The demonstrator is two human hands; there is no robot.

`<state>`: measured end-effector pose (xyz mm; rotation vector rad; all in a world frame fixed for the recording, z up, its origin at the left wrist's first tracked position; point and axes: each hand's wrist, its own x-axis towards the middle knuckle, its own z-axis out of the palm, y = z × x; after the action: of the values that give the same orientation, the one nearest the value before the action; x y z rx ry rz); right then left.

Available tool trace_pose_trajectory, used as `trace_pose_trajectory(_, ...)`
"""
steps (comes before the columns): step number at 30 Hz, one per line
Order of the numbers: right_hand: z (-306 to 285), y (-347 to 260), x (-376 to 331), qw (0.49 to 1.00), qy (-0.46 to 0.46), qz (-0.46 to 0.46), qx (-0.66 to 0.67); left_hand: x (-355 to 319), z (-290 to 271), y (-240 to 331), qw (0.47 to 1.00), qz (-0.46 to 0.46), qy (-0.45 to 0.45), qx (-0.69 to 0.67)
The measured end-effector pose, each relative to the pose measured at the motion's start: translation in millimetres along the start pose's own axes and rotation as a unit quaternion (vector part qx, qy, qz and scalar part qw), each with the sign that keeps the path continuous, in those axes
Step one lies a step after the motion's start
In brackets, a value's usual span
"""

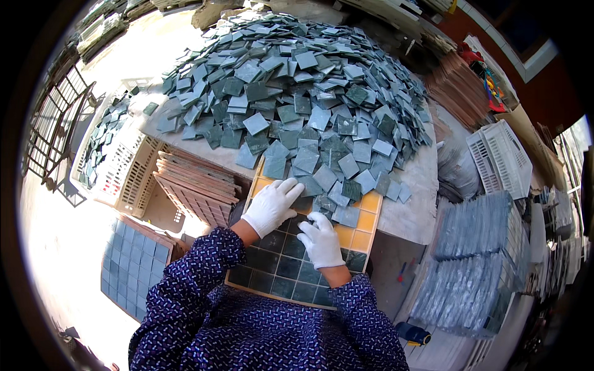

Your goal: The person places small square tiles into a grid frame, filling empty slots one by one. The person then flips the completed frame and sets it aside before repeating the process with a new frame.

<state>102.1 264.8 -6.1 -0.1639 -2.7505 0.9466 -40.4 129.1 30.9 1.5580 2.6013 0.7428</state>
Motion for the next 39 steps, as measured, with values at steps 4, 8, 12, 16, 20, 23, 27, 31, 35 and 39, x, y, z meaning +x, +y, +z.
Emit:
trace_pose_trajectory(4,-20,-2,10,0.996,0.081,-0.022,-0.022,9,-2,-7,1.000,-0.002,-0.024,0.018)
trace_pose_trajectory(8,-54,21,39,0.984,0.095,0.023,-0.149,4,2,-9,1.000,0.001,0.001,0.030)
trace_pose_trajectory(12,-73,48,54,0.974,0.036,-0.076,-0.209,-14,-2,-2,0.998,-0.050,0.022,0.021)
trace_pose_trajectory(16,-71,67,50,0.960,0.062,-0.147,-0.230,-36,8,28,0.998,-0.002,-0.014,-0.055)
trace_pose_trajectory(20,-65,75,39,0.951,0.144,-0.194,-0.194,-33,34,60,0.998,0.017,-0.029,-0.058)
trace_pose_trajectory(23,-74,68,9,0.951,0.190,-0.193,-0.153,-25,39,67,0.997,-0.014,-0.031,-0.064)
trace_pose_trajectory(27,-82,51,-50,0.963,0.145,-0.191,-0.125,-19,36,65,0.994,-0.024,-0.024,-0.105)
trace_pose_trajectory(31,-71,38,-75,0.983,0.075,-0.139,-0.095,-18,36,65,0.994,-0.016,-0.053,-0.095)
trace_pose_trajectory(35,-62,40,-69,0.987,0.080,-0.056,-0.130,-14,41,70,0.995,-0.011,-0.041,-0.085)
trace_pose_trajectory(39,-72,49,-55,0.995,0.049,-0.055,-0.071,-16,43,68,0.995,-0.020,-0.011,-0.098)
